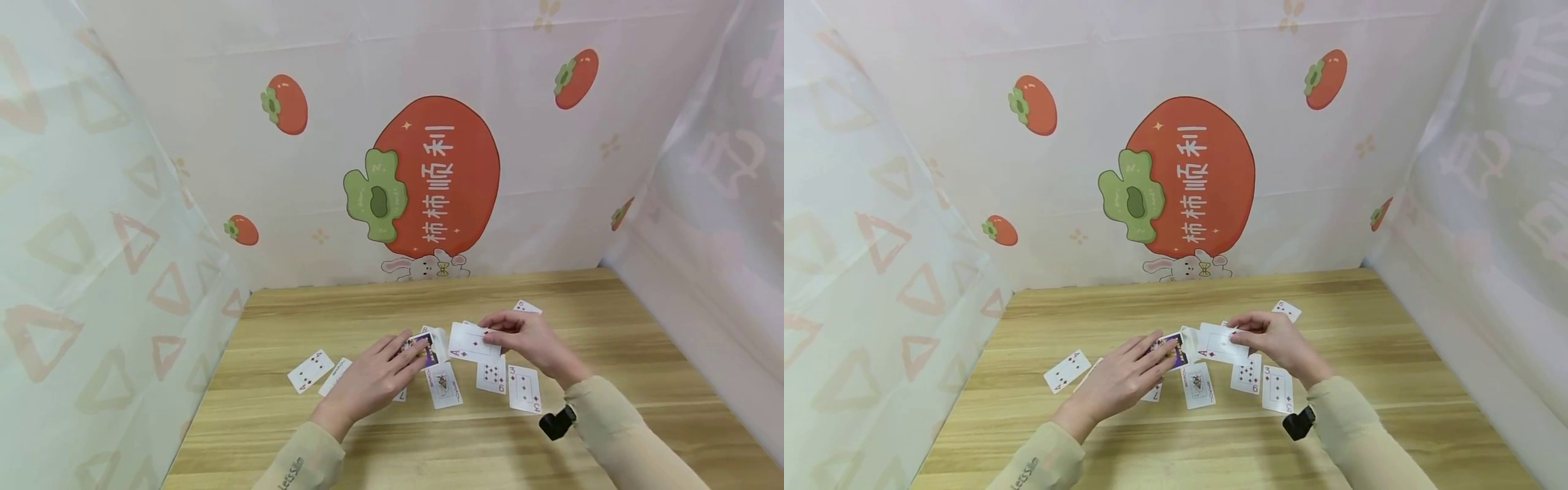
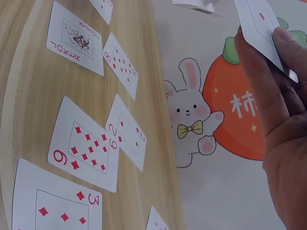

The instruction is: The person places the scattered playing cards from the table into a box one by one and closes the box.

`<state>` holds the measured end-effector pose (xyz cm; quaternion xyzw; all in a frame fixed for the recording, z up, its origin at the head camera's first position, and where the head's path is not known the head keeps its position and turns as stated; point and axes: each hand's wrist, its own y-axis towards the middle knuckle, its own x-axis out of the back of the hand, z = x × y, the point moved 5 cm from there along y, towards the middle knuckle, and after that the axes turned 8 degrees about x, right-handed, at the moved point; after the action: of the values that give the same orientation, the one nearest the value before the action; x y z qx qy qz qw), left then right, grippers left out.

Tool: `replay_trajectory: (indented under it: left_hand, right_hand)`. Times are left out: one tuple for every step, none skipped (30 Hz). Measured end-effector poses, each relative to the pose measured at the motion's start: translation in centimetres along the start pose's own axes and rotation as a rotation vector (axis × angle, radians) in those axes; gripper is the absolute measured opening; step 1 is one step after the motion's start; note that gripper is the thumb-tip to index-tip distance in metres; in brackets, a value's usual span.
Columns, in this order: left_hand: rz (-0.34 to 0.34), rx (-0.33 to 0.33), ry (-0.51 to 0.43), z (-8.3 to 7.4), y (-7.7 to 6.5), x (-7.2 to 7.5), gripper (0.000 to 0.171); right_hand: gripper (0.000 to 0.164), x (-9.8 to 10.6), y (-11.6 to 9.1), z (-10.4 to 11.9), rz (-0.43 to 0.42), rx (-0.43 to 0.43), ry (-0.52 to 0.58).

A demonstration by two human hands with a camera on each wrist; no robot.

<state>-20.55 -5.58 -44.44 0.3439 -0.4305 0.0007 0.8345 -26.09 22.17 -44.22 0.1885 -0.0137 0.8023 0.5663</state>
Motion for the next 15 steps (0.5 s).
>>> replay_trajectory:
  left_hand:
    - [-0.003,0.003,-0.004,0.01,0.04,0.0,0.041]
    - [-0.006,0.005,-0.007,0.03,0.07,0.01,0.042]
    - [-0.007,0.007,-0.011,0.03,0.09,0.01,0.042]
    - [-0.008,0.009,-0.014,0.04,0.11,0.0,0.042]
    - [-0.008,0.01,-0.016,0.04,0.13,0.0,0.042]
    - [-0.008,0.01,-0.018,0.04,0.14,0.0,0.042]
    - [-0.007,0.01,-0.018,0.03,0.16,0.01,0.042]
    - [-0.005,0.01,-0.018,0.02,0.17,0.01,0.042]
    - [-0.003,0.008,-0.016,0.0,0.19,0.0,0.042]
    - [0.0,0.007,-0.015,-0.02,0.21,0.01,0.042]
    - [0.002,0.005,-0.014,-0.04,0.24,0.02,0.042]
    - [0.003,0.003,-0.014,-0.07,0.27,0.03,0.042]
    - [0.004,0.001,-0.012,-0.1,0.31,0.05,0.042]
    - [0.003,-0.002,-0.009,-0.14,0.34,0.06,0.042]
    - [0.002,-0.005,-0.007,-0.17,0.38,0.07,0.042]
  right_hand:
    - [0.033,-0.08,0.05,0.05,-0.002,0.003,-0.005]
    - [0.032,-0.16,0.09,0.09,-0.003,0.006,-0.009]
    - [0.032,-0.22,0.15,0.12,-0.004,0.009,-0.015]
    - [0.031,-0.27,0.2,0.15,-0.007,0.012,-0.017]
    - [0.031,-0.3,0.25,0.21,-0.007,0.022,-0.019]
    - [0.03,-0.34,0.28,0.25,-0.011,0.027,-0.023]
    - [0.029,-0.37,0.3,0.3,-0.015,0.033,-0.029]
    - [0.029,-0.4,0.31,0.33,-0.019,0.038,-0.033]
    - [0.028,-0.43,0.32,0.37,-0.022,0.045,-0.041]
    - [0.028,-0.47,0.33,0.39,-0.022,0.05,-0.048]
    - [0.027,-0.51,0.33,0.41,-0.02,0.056,-0.057]
    - [0.027,-0.55,0.33,0.39,-0.021,0.056,-0.065]
    - [0.027,-0.57,0.31,0.42,-0.018,0.063,-0.072]
    - [0.027,-0.59,0.29,0.44,-0.015,0.067,-0.078]
    - [0.027,-0.6,0.28,0.45,-0.012,0.073,-0.087]
